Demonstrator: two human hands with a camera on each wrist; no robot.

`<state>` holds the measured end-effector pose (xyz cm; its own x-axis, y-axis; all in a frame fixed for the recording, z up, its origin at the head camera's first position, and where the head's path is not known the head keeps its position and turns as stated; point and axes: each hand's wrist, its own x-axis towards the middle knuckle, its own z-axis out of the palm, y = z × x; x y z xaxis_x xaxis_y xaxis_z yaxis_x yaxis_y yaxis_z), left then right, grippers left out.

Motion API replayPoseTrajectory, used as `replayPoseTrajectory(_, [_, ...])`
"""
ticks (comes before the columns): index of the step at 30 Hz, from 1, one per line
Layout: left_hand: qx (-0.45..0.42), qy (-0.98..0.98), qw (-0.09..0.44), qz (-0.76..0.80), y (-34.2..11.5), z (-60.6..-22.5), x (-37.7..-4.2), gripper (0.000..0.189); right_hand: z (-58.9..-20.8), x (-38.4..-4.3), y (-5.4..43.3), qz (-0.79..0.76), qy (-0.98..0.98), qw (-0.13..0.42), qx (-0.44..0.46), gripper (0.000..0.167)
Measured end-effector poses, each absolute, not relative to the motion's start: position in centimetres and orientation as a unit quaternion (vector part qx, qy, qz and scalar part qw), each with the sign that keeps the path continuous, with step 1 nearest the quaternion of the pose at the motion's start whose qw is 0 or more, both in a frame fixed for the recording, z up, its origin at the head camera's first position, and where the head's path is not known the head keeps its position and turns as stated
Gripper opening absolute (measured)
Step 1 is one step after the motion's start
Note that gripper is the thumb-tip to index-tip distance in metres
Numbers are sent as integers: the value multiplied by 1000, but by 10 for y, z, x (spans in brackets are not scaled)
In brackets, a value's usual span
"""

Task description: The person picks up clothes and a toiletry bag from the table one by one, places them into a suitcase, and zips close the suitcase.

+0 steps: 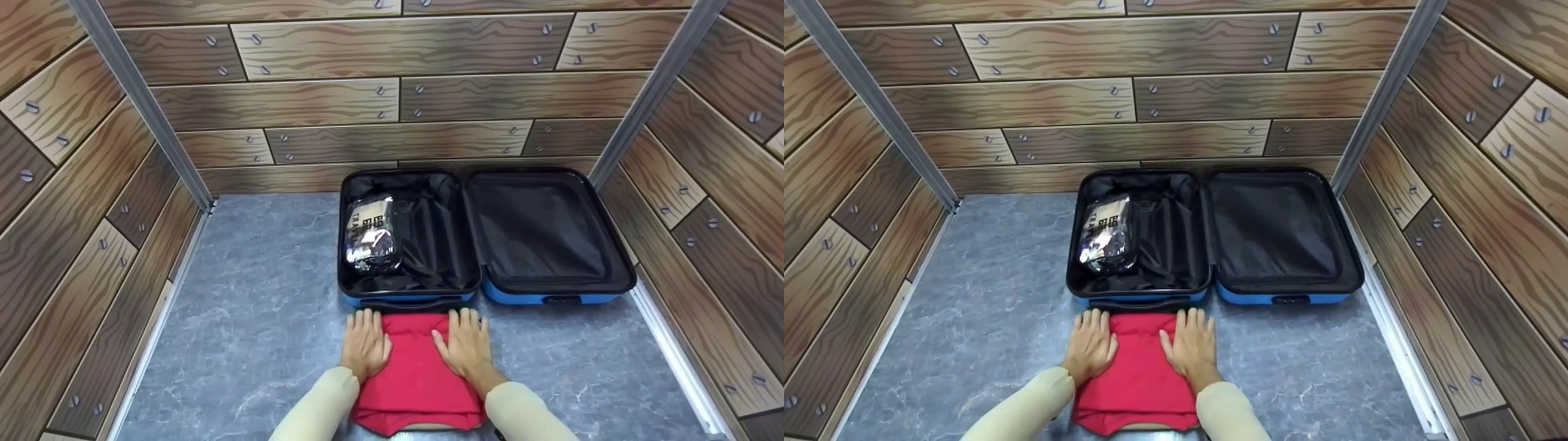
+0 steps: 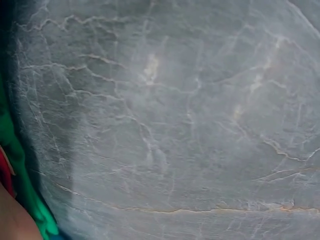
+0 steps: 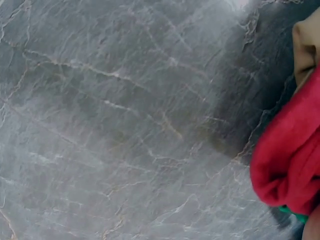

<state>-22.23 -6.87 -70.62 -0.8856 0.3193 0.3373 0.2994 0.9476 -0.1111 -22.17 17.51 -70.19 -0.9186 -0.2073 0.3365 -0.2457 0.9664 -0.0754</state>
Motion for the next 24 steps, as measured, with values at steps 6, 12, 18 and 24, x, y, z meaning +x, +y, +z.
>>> replayPoseTrajectory(6, [-171,-959,225,18,-69,-706,-221,32,-700,-220,177,61,-975,179,117,54])
replayPoseTrajectory(12, [-206,-944,255,44,-76,-690,-227,32,-690,-224,183,51,-971,184,146,51])
replayPoseTrajectory(18, [-234,-933,271,39,-78,-671,-227,33,-680,-225,191,43,-963,211,164,52])
replayPoseTrajectory(24, [-246,-923,295,27,-79,-655,-234,31,-666,-231,195,45,-950,250,182,56])
